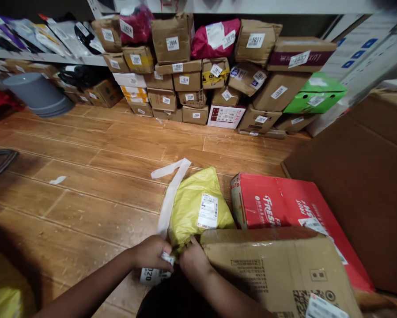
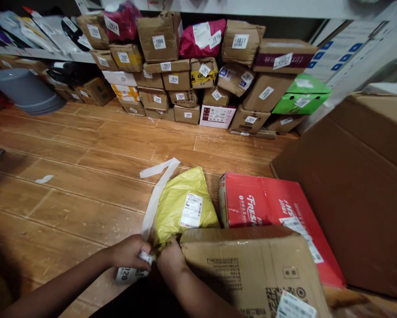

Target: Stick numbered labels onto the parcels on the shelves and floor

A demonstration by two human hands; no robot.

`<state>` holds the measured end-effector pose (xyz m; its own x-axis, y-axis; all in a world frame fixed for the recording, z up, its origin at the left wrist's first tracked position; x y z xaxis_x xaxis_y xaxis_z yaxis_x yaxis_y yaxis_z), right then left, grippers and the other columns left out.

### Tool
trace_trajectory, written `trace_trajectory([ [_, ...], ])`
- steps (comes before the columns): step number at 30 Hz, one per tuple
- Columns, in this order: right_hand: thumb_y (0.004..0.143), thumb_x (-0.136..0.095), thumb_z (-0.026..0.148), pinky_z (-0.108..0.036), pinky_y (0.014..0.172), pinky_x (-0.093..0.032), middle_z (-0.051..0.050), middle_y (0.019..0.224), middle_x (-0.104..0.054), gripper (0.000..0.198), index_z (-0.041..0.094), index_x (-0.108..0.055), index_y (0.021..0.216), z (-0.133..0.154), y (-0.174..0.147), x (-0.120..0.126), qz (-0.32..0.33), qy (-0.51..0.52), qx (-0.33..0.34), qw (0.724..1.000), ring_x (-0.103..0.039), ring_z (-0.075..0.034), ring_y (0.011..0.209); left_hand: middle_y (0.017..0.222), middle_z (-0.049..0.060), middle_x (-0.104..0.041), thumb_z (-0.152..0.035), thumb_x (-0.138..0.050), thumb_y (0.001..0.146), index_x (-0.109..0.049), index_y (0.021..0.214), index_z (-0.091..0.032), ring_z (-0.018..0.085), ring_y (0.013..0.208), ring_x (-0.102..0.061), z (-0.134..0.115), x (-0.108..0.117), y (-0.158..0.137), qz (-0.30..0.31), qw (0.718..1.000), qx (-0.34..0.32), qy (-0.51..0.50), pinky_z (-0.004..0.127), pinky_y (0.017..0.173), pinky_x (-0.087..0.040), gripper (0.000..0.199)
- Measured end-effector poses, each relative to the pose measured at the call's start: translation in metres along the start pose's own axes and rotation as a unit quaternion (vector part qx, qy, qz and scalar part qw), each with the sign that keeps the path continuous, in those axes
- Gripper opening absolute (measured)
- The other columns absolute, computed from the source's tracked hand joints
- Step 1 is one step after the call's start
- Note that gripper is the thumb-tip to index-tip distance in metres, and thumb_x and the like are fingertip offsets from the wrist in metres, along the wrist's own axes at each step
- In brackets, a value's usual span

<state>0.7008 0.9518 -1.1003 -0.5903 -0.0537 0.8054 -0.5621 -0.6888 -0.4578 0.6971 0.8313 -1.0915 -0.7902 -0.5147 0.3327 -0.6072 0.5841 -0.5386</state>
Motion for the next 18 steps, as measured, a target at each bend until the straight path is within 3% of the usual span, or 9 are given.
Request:
trace_trajectory([
  [3,0.082,-0.057,0.012,-0.056,0.111,-0.029,-0.023,0.116,-0.064,0.028,0.005,-0.066,0.108,0.006,-0.005,0.002,0.027,-0.025,-0.048,0.998,-0.054,-0.034,0.119,0.05,-0.007,-0.041,-0.038,-0.072,0.065,-0.055,0.054,-0.016,0.009,0.05,-0.038,-0.001,0.007,-0.001,-0.021,1.0,0.005,-0.019,0.021,0.048,-0.023,0.03],
  [5,0.083,-0.055,0.012,-0.057,0.11,-0.028,-0.025,0.115,-0.064,0.027,0.003,-0.067,0.105,0.005,-0.015,0.015,0.012,-0.003,-0.082,0.997,-0.051,-0.036,0.121,0.051,-0.006,-0.043,-0.038,-0.07,0.067,-0.055,0.056,-0.015,0.009,0.051,-0.039,-0.005,0.009,-0.001,-0.045,0.998,0.006,-0.037,0.021,0.048,-0.024,0.029],
  [7,0.085,-0.049,0.01,-0.054,0.104,-0.037,-0.026,0.104,-0.069,0.025,0.003,-0.071,0.095,-0.003,-0.028,0.036,-0.024,0.042,-0.116,0.992,-0.058,-0.036,0.112,0.056,-0.005,-0.05,-0.041,-0.062,0.075,-0.057,0.062,-0.015,0.01,0.054,-0.044,-0.013,0.009,0.001,-0.084,0.995,0.006,-0.061,0.02,0.05,-0.028,0.029],
  [10,0.093,-0.039,0.02,-0.043,0.085,-0.051,-0.019,0.097,-0.071,0.032,0.01,-0.064,0.11,-0.025,-0.048,0.07,-0.133,0.186,-0.137,0.964,-0.066,-0.028,0.092,0.064,-0.001,-0.058,-0.051,-0.053,0.082,-0.059,0.071,-0.014,0.011,0.059,-0.05,-0.031,0.008,0.005,-0.187,0.964,0.0,-0.188,0.022,0.056,-0.036,0.038],
  [12,0.093,-0.04,0.037,-0.034,0.069,-0.053,-0.011,0.089,-0.072,0.035,0.015,-0.06,0.113,-0.039,-0.053,0.081,-0.169,0.373,-0.094,0.907,-0.067,-0.021,0.075,0.06,-0.001,-0.059,-0.061,-0.058,0.074,-0.059,0.07,-0.014,0.012,0.055,-0.049,-0.041,0.006,0.009,-0.261,0.914,0.012,-0.312,0.022,0.053,-0.037,0.046],
  [14,0.083,-0.054,0.048,-0.027,0.055,-0.048,-0.003,0.072,-0.067,0.035,0.017,-0.063,0.094,-0.05,-0.053,0.08,-0.179,0.551,-0.057,0.813,-0.06,-0.015,0.056,0.055,-0.001,-0.059,-0.067,-0.064,0.064,-0.059,0.067,-0.014,0.011,0.051,-0.048,-0.05,0.001,0.012,-0.302,0.868,0.035,-0.392,0.023,0.049,-0.036,0.053],
  [15,0.077,-0.06,0.049,-0.025,0.05,-0.044,0.0,0.065,-0.063,0.033,0.017,-0.063,0.082,-0.054,-0.052,0.078,-0.181,0.597,-0.058,0.779,-0.056,-0.012,0.05,0.054,0.0,-0.059,-0.068,-0.066,0.061,-0.06,0.065,-0.013,0.011,0.05,-0.048,-0.054,-0.001,0.014,-0.309,0.856,0.044,-0.412,0.023,0.049,-0.037,0.055],
  [18,0.066,-0.069,0.049,-0.023,0.047,-0.039,0.003,0.058,-0.058,0.034,0.016,-0.062,0.07,-0.064,-0.05,0.071,-0.213,0.638,-0.083,0.735,-0.049,-0.01,0.048,0.057,0.002,-0.064,-0.067,-0.071,0.056,-0.063,0.064,-0.012,0.012,0.052,-0.052,-0.066,-0.004,0.016,-0.291,0.85,0.05,-0.436,0.023,0.051,-0.039,0.056],
])
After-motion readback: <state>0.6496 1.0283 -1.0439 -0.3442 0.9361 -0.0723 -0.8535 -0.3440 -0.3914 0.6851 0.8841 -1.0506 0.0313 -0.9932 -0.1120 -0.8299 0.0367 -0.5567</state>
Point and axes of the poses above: each hand's wrist, its own y-axis towards the middle knuckle, its own x-axis out of the back of the hand, z = x × y, the point moved 4 cm from there along y, towards the middle knuckle
